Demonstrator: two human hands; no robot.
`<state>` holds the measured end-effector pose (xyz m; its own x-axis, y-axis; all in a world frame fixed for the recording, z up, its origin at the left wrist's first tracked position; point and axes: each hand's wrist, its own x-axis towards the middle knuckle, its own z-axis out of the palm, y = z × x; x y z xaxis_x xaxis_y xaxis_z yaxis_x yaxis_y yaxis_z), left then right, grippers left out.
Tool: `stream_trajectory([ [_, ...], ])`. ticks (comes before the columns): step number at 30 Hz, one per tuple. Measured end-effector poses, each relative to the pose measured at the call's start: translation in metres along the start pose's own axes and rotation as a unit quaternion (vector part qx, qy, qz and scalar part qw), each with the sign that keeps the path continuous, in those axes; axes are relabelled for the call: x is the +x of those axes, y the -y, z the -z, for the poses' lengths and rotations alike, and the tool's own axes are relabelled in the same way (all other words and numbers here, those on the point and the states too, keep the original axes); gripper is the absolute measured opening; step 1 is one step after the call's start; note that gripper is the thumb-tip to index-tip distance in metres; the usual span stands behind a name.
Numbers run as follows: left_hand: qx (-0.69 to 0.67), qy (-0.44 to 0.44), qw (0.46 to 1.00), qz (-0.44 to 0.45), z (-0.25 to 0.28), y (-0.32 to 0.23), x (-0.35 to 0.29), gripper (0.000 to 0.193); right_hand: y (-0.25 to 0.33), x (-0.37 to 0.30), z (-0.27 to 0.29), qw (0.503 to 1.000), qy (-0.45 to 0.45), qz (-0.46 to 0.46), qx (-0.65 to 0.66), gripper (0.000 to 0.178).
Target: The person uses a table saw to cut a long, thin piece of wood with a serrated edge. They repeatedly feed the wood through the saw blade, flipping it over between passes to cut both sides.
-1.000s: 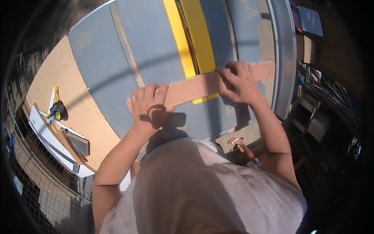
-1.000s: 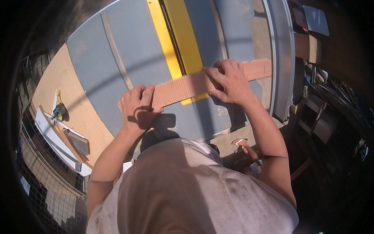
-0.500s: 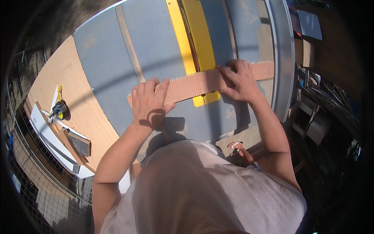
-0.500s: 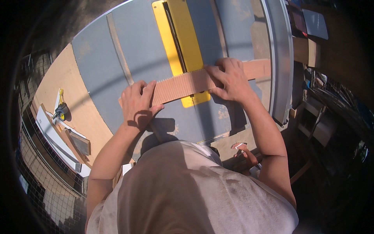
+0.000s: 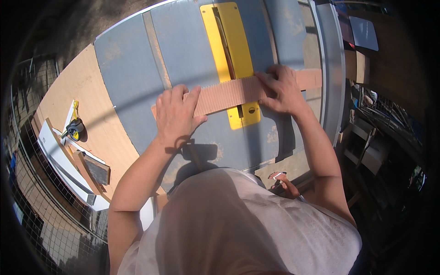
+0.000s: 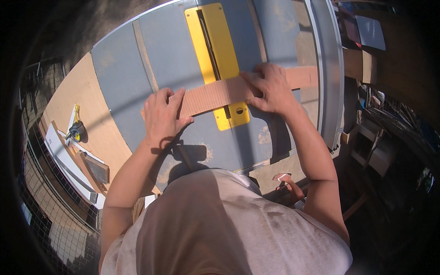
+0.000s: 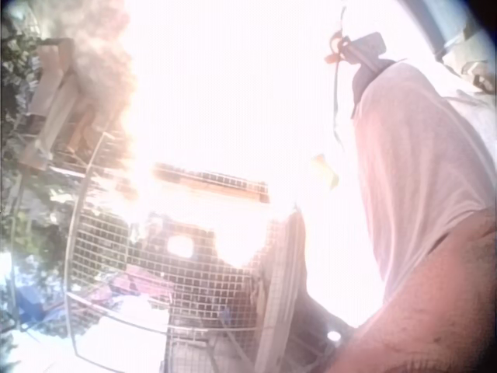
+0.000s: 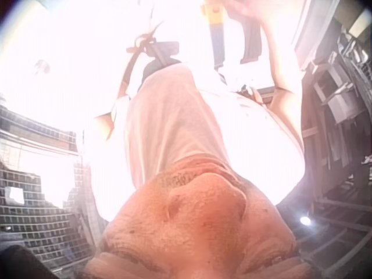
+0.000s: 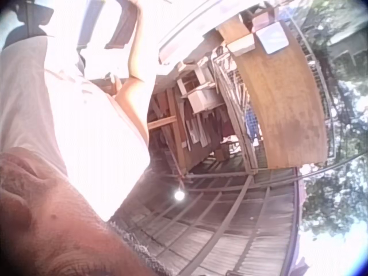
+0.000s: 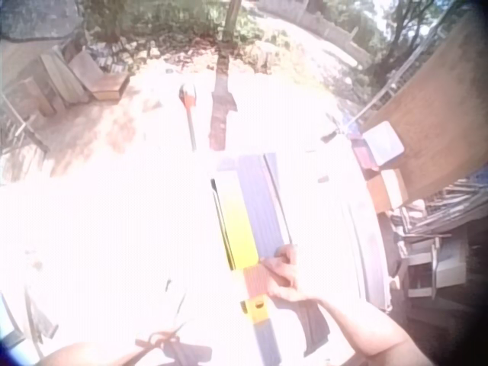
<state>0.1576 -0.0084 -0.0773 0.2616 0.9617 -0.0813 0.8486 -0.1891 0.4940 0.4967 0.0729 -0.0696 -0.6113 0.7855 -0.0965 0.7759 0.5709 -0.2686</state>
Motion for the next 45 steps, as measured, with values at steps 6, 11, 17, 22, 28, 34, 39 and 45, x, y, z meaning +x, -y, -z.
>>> stream_trajectory([
  [6, 0.006, -0.011, 1.0, 0.002, 0.004, 0.004, 0.008, 0.089, 0.0, 0.01, 0.004, 1.0, -0.024, 0.006, 0.006, 0.075],
  [11, 0.014, -0.013, 1.0, 0.003, 0.008, 0.004, 0.01, 0.088, 0.0, 0.012, 0.004, 1.0, -0.025, 0.003, 0.001, 0.075],
  [17, 0.034, -0.016, 0.999, 0.013, 0.011, 0.008, 0.024, 0.085, -0.007, 0.026, 0.007, 1.0, -0.02, -0.004, 0.012, 0.08],
  [22, 0.059, -0.01, 0.998, 0.036, 0.015, 0.01, 0.034, 0.084, -0.008, 0.04, 0.008, 0.999, -0.031, -0.004, -0.014, 0.081],
  [28, 0.08, -0.001, 0.995, 0.062, 0.021, 0.01, 0.042, 0.084, -0.01, 0.052, 0.013, 0.999, 0.0, -0.032, -0.015, 0.082],
  [34, 0.077, -0.011, 0.995, 0.061, 0.032, 0.01, 0.05, 0.083, -0.001, 0.062, 0.024, 0.996, 0.022, -0.085, -0.019, 0.085],
  [39, 0.068, -0.003, 0.995, 0.074, 0.043, 0.007, 0.062, 0.084, -0.008, 0.071, 0.025, 0.995, 0.022, -0.096, -0.034, 0.086],
  [45, 0.071, -0.024, 0.995, 0.071, 0.042, 0.016, 0.067, 0.085, -0.011, 0.081, 0.028, 0.997, 0.003, -0.074, -0.037, 0.084],
])
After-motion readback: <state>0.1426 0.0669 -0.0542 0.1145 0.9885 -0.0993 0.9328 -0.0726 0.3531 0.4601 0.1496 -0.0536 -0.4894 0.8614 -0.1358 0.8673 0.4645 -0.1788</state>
